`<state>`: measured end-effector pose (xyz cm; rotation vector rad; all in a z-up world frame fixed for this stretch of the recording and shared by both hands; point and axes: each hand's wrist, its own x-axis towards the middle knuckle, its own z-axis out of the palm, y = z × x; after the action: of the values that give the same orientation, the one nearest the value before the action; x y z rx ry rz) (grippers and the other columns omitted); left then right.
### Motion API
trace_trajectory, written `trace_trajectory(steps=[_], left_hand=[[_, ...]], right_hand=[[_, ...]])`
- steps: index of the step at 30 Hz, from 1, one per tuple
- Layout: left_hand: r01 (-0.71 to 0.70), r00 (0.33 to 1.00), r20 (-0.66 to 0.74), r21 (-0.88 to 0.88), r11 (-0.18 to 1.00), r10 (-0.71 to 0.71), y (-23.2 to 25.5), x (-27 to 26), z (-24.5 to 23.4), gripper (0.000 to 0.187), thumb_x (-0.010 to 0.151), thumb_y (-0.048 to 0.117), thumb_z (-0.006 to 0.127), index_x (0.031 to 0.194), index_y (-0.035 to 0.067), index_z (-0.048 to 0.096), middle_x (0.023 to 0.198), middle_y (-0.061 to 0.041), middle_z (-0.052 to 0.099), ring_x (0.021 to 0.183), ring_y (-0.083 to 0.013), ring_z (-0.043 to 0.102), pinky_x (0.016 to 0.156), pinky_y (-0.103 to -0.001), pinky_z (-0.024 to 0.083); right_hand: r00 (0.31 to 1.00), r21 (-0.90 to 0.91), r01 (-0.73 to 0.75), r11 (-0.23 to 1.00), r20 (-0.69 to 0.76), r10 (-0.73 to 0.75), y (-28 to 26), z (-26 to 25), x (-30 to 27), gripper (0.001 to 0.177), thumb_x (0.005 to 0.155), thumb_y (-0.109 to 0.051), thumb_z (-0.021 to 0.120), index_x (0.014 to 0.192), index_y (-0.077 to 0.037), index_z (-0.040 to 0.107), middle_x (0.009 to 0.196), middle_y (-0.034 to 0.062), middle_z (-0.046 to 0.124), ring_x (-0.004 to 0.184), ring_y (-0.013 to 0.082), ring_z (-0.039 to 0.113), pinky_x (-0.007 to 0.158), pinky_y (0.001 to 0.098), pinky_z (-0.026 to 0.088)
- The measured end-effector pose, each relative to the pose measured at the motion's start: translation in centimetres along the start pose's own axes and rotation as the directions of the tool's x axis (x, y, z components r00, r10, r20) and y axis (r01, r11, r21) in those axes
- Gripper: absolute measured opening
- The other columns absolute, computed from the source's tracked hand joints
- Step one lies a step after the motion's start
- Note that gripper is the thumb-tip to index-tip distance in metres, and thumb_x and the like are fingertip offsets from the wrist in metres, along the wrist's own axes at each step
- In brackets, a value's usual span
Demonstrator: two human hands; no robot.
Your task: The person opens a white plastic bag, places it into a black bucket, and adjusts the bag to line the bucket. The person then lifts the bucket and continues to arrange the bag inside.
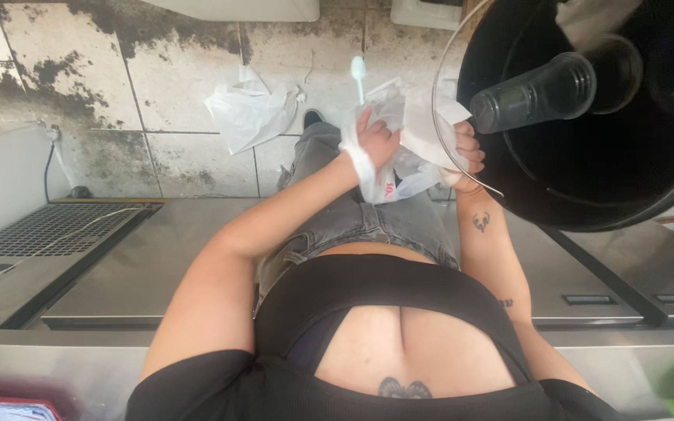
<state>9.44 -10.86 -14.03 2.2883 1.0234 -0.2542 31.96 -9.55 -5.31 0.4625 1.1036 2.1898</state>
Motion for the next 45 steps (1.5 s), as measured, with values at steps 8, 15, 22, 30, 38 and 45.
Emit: trace_trajectory(steps=[8,15,22,30,38,45], left_hand=[[0.027,0.998,-0.047,-0.418,0.908,-0.051,-0.5,-5.6,-5.2,0.044,0.091,0.034,0.059,0.128,0.012,0.064,0.137,-0.018,0.058,0.137,-0.0364,0.046,0.119,-0.068,0.009],[0.122,0.980,-0.102,-0.372,0.920,-0.171,-1.9,-8.8,-7.5,0.038,0.087,0.025,0.061,0.122,0.011,0.068,0.124,-0.017,0.063,0.120,-0.0382,0.051,0.106,-0.058,0.033],[-0.024,0.937,-0.343,-0.271,0.962,-0.073,-4.0,-11.3,-8.1,0.035,0.075,0.014,0.069,0.109,0.006,0.070,0.107,-0.015,0.069,0.103,-0.0355,0.063,0.094,-0.047,0.050],[-0.259,0.808,-0.530,-0.712,0.652,-0.258,-7.4,-15.8,-6.8,0.041,0.090,0.005,0.062,0.131,0.003,0.063,0.110,-0.013,0.070,0.094,-0.0288,0.066,0.086,-0.038,0.053],[-0.057,0.784,-0.343,-0.870,0.490,-0.517,-8.6,-16.6,-8.6,0.079,0.081,0.016,0.079,0.148,0.006,0.037,0.093,-0.013,0.066,0.077,-0.0213,0.060,0.068,-0.030,0.046],[0.061,0.704,-0.579,-0.526,0.848,-0.410,-11.6,-18.7,-8.7,0.058,0.084,0.008,0.071,0.139,0.013,0.054,0.102,-0.015,0.061,0.092,-0.0345,0.061,0.085,-0.044,0.052]], right_hand=[[0.887,-0.519,0.382,0.765,-0.026,-0.460,-10.0,-10.1,-4.2,0.040,0.111,-0.033,0.036,0.139,-0.004,0.037,0.140,0.0126,0.042,0.127,0.0252,0.045,0.108,0.0344,0.034],[0.924,-0.270,0.335,0.903,-0.095,-0.371,-9.1,-15.2,-3.2,0.055,0.113,-0.037,0.035,0.154,-0.002,0.034,0.156,0.0149,0.042,0.141,0.0275,0.045,0.120,0.0363,0.036],[0.980,-0.063,0.184,0.981,-0.066,-0.188,-5.7,-18.5,-0.3,0.038,0.109,-0.029,0.037,0.136,-0.003,0.038,0.134,0.0122,0.044,0.122,0.0256,0.048,0.103,0.0364,0.040],[0.998,0.040,0.056,0.998,0.022,-0.057,-4.2,-19.7,4.6,0.019,0.104,-0.020,0.041,0.116,-0.005,0.042,0.109,0.0090,0.046,0.099,0.0233,0.053,0.084,0.0365,0.045],[0.990,0.136,-0.109,0.985,0.109,0.094,-2.6,-20.8,9.6,0.007,0.100,-0.010,0.044,0.095,-0.006,0.046,0.084,0.0059,0.048,0.077,0.0211,0.057,0.065,0.0365,0.049],[0.966,0.167,-0.202,0.965,0.198,0.168,0.3,-17.9,10.7,0.019,0.096,-0.002,0.047,0.077,-0.007,0.049,0.062,0.0031,0.050,0.057,0.0192,0.060,0.048,0.0366,0.053]])
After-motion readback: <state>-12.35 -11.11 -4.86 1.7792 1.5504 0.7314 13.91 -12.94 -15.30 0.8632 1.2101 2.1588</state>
